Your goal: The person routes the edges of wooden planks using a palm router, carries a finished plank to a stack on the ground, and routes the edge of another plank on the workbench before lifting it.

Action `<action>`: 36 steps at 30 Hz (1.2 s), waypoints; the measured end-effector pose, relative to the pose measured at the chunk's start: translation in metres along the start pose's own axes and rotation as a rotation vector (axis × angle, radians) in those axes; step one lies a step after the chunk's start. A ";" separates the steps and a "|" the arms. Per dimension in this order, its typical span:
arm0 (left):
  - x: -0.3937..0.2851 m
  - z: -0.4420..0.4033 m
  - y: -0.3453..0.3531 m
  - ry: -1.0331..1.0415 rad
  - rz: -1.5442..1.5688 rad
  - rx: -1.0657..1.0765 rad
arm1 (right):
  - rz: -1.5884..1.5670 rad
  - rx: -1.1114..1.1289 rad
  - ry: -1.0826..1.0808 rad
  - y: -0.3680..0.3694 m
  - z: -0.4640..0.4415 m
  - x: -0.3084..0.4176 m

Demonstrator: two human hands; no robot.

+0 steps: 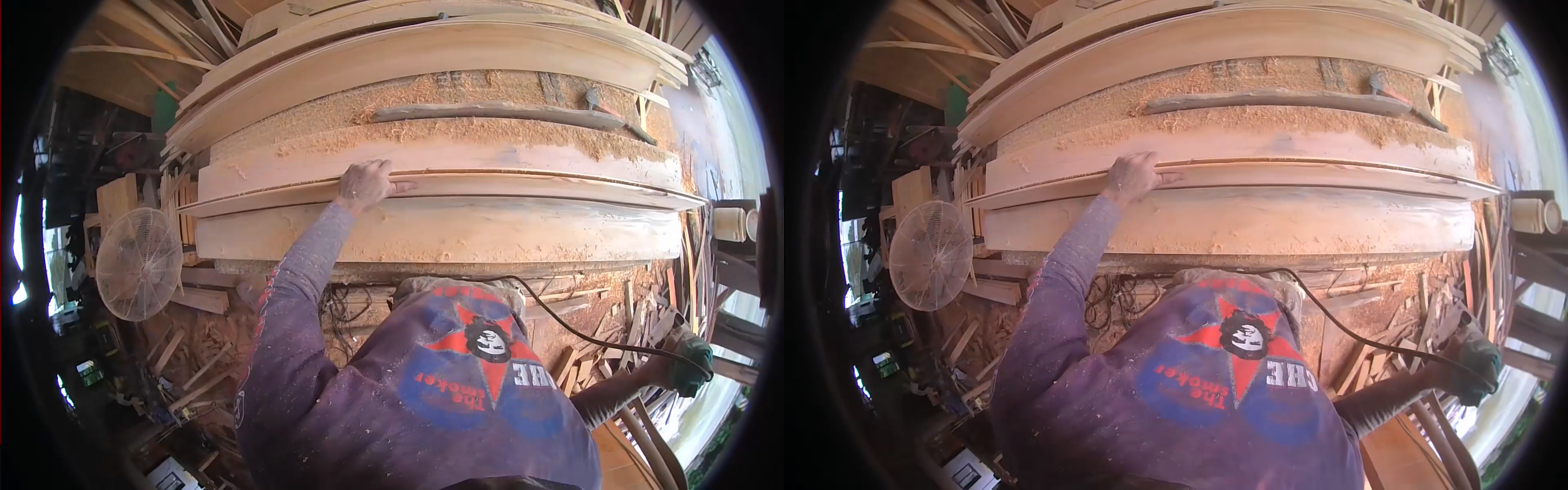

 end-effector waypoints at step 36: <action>-0.020 -0.018 0.011 0.180 0.268 0.177 | -1.011 -0.067 0.795 -0.082 0.074 -0.036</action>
Point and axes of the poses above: each hand's wrist, its own z-axis away from the middle knuckle, its own y-axis out of the palm, x = y × z, the point moved 7 cm from there along -z, towards the middle knuckle, and after that the axes turned 8 degrees about z, right-handed, at the moved point
